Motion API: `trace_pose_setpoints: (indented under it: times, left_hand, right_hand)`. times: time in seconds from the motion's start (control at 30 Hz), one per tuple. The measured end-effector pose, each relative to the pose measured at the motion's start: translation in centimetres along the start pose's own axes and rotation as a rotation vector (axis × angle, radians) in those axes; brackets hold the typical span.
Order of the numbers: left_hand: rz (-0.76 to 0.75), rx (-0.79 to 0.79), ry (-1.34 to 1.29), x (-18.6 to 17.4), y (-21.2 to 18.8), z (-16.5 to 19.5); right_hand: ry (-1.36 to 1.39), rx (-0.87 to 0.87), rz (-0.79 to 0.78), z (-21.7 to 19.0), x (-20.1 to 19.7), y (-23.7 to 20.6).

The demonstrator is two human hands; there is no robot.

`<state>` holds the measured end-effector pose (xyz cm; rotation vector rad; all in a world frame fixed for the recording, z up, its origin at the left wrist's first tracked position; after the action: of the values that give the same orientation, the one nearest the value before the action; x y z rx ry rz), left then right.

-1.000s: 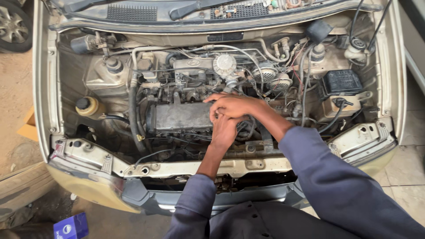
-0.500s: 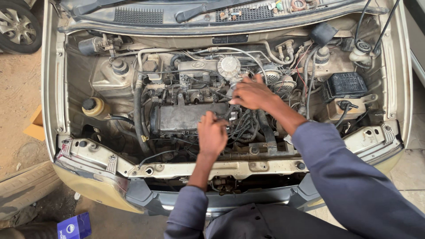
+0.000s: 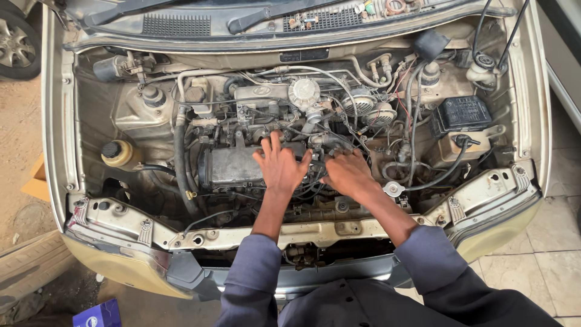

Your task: The person works on a car engine with the hood open, using a wrench to tighten bolts on the engine block. They manipulate various hoses and wires within the engine bay, adjusting their positions and securing connections. The person moves between different sections of the engine, performing maintenance tasks.

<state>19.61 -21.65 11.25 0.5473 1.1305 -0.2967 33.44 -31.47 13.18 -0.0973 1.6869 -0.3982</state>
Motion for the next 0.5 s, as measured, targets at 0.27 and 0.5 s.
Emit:
trace_pose_setpoints:
  times: [0.27, 0.5]
  left_hand:
    - [0.103, -0.164, -0.050, 0.7, -3.3, 1.3]
    - [0.234, -0.530, -0.562, 5.7, -4.9, 2.0]
  right_hand:
    - [0.079, 0.081, 0.119, 1.2, 0.7, 0.2]
    - [0.146, 0.005, 0.211, 2.0, 2.2, 0.4]
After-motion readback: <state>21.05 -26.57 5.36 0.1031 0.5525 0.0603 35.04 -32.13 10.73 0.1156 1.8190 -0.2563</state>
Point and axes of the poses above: each hand's wrist, its own y-axis towards the middle knuckle, its own x-axis out of the palm, z = x × y, the point moved 1 cm from there along y, towards the middle knuckle
